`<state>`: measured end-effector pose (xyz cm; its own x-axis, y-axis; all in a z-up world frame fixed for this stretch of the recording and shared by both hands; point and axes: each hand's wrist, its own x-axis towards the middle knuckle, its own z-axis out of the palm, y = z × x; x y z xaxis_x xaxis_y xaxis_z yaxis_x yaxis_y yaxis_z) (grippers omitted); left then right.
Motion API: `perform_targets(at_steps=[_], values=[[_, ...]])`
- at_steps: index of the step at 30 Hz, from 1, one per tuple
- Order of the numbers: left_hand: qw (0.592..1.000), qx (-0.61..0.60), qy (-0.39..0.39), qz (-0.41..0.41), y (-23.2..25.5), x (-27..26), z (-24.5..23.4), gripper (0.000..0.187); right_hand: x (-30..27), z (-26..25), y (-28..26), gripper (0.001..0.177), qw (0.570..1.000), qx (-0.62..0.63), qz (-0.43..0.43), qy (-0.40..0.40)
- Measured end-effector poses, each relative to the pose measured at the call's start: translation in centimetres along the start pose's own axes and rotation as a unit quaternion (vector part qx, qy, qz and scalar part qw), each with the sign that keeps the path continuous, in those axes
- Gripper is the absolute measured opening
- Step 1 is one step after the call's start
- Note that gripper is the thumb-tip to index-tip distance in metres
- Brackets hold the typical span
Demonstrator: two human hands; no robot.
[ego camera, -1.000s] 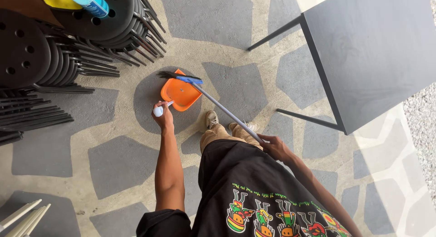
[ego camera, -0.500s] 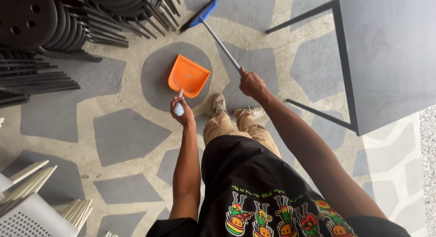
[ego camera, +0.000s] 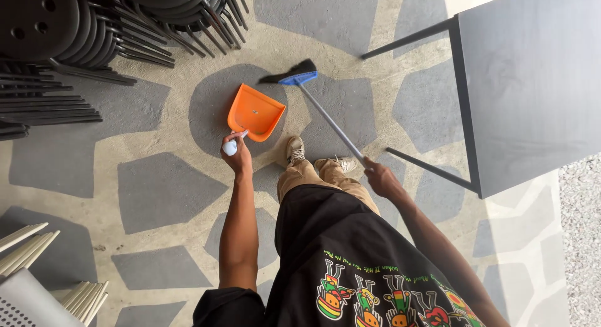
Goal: The person sweeps a patterned outdoor patio floor using a broom and dustpan. They gather debris into the dustpan while moving around stacked chairs and a table.
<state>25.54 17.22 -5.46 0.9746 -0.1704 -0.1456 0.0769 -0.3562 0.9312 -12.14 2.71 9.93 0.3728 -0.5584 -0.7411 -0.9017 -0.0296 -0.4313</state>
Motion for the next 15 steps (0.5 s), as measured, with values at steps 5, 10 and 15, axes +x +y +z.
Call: perform_targets(at_steps=[5,10,15], values=[[0.999,0.028,-0.022,0.002,1.1,-0.1,-2.5,0.015,-3.7,-6.0,-6.6,0.052,0.997,0.028,0.071,0.009],[0.999,0.038,-0.037,-0.008,-0.1,-1.8,-2.8,0.016,3.2,-3.7,-4.6,0.052,0.994,0.024,0.103,0.000],[0.996,0.076,-0.037,-0.008,-1.0,-2.5,-0.6,0.016,7.2,0.4,-1.2,0.045,0.974,0.152,0.148,-0.079]])
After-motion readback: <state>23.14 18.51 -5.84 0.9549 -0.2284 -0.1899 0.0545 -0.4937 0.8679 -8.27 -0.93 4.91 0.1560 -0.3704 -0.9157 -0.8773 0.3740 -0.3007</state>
